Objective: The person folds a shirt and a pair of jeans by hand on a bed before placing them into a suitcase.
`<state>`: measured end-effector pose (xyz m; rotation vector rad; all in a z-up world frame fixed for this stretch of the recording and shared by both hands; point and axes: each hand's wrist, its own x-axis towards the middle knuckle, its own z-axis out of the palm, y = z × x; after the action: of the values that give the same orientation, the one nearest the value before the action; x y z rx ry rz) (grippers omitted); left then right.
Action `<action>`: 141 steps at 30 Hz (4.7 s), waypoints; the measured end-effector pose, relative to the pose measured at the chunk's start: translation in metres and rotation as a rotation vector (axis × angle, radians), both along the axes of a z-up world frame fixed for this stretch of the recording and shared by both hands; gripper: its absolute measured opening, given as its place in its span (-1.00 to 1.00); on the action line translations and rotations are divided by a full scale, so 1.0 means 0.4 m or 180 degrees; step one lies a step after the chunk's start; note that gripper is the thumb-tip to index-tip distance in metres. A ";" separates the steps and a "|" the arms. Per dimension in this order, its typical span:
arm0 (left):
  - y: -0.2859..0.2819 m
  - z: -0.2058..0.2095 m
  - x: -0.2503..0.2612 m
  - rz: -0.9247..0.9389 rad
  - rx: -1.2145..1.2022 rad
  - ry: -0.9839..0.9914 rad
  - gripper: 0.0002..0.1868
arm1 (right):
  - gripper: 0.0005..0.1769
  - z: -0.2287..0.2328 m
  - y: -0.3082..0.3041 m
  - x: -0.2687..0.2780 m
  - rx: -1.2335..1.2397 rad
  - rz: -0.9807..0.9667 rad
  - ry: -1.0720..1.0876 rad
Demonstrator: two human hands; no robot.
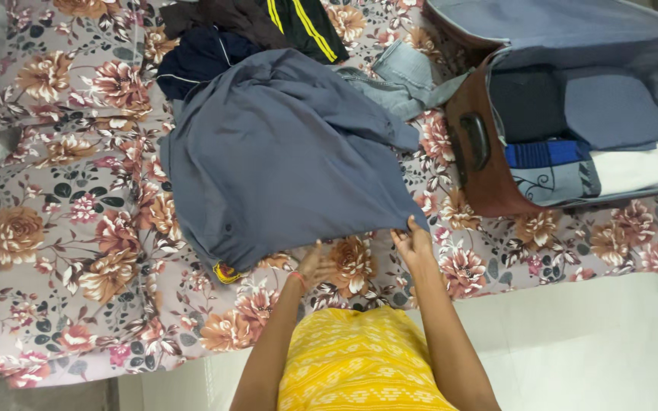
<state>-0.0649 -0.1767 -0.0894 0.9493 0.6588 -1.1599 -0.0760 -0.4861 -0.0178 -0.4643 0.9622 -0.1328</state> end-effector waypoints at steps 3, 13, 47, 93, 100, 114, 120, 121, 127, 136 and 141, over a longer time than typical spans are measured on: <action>-0.021 0.005 0.031 0.1643 -0.0628 0.0665 -0.12 | -0.61 0.032 -0.047 -0.018 -0.0089 0.0002 0.0001; 0.248 0.098 0.028 0.5086 -0.1147 -0.0525 -0.27 | -0.69 0.127 -0.180 -0.003 -0.0799 -0.0459 0.0083; 0.222 0.348 -0.059 0.4239 0.0436 -0.1439 -0.59 | -0.61 0.195 -0.329 0.099 -0.1282 0.0782 -0.0224; 0.093 0.132 -0.227 -0.0759 0.3467 -0.3015 -0.63 | -0.48 -0.138 0.159 0.068 -0.5126 0.4349 -0.0801; 0.303 0.122 -0.207 -0.0726 0.3220 -0.3309 -0.66 | -0.10 -0.134 0.428 0.230 -0.4193 0.4300 -0.0679; 0.527 0.011 -0.086 0.1002 0.1851 -0.2483 -0.74 | -0.54 -0.014 0.584 0.371 -0.1777 0.4445 -0.0754; 0.575 0.146 0.016 0.1544 0.0208 0.0209 -0.50 | -0.50 0.219 0.835 0.105 -0.0046 0.6197 -0.1015; 0.591 0.150 0.004 0.1093 0.0274 0.0001 -0.49 | -0.48 0.220 0.874 0.076 0.0468 0.6048 -0.0767; 0.832 0.044 -0.262 0.1887 0.1692 -0.0278 -0.47 | -0.49 0.167 0.954 -0.012 -0.0490 0.6171 -0.1007; 0.799 0.039 -0.306 -0.1206 0.5920 -0.1664 -0.23 | -0.67 -0.082 0.829 0.104 -0.1618 0.5361 -0.0481; 0.584 0.045 -0.095 -0.0917 0.4562 -0.2718 -0.31 | -0.74 -0.115 0.796 0.265 -0.2659 0.5287 -0.1113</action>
<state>-0.1028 0.0567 -0.0715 2.6052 0.5799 -0.2302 0.0299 -0.1676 -0.0639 -1.7938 -0.0968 0.8977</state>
